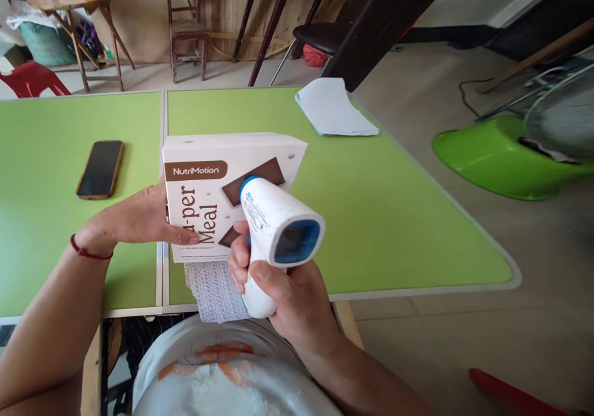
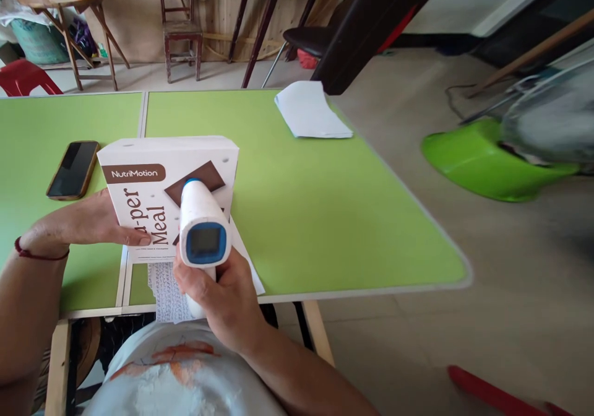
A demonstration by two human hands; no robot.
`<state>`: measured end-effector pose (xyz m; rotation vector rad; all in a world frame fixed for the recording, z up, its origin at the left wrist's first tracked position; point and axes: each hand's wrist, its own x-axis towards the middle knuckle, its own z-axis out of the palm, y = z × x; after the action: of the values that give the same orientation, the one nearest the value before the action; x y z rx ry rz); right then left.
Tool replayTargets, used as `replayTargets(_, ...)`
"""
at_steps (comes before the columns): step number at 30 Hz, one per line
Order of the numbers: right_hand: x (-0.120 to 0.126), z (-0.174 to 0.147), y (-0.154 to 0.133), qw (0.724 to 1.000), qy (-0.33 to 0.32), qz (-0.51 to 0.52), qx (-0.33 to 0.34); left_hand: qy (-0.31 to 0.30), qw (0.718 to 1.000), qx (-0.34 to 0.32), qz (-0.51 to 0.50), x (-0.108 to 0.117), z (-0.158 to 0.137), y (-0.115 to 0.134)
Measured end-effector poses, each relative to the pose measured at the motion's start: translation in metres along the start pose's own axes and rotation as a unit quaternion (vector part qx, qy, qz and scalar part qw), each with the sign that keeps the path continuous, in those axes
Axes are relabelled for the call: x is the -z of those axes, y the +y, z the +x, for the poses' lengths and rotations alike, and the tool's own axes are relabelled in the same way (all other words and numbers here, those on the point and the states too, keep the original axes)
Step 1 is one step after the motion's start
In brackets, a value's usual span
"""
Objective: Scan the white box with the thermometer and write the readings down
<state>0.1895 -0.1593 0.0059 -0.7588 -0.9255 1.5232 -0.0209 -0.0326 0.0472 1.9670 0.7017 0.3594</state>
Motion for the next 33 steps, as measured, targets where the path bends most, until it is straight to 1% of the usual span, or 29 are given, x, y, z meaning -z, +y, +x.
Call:
replayTargets(3, 0.0010, 0.0009, 0.0011, 1.000, -0.005, -0.004, 0.001, -0.007, 1.000, 0.003, -0.018, -0.0007, 0.0013, 0.0022)
replayTargets(8, 0.0009, 0.0011, -0.0006, 1.000, 0.015, -0.014, -0.006, -0.007, 0.999, -0.020, -0.031, -0.0012, 0.0029, 0.0047)
replayTargets(11, 0.0000, 0.0004, -0.0005, 0.999, 0.028, -0.022, -0.006, -0.018, 0.999, -0.018, -0.042, -0.0005, 0.0020, 0.0038)
replayTargets(15, -0.0014, 0.0008, 0.0012, 0.999, 0.044, -0.026, -0.007, -0.011, 1.000, -0.002, -0.020, 0.0008, 0.0005, 0.0031)
replayTargets(22, -0.0041, 0.0033, 0.0030, 0.999, 0.042, -0.033, -0.010, -0.003, 1.000, 0.003, 0.024, 0.0021, 0.0009, 0.0035)
replayTargets(29, -0.0066, 0.0042, 0.0004, 0.999, 0.038, -0.037, -0.013, -0.014, 1.000, -0.005, -0.004, 0.0022, -0.0002, 0.0028)
replayTargets(33, -0.0076, 0.0037, -0.0001, 0.998, 0.038, -0.046, -0.012, -0.012, 1.000, -0.004, 0.014, 0.0033, -0.0008, 0.0005)
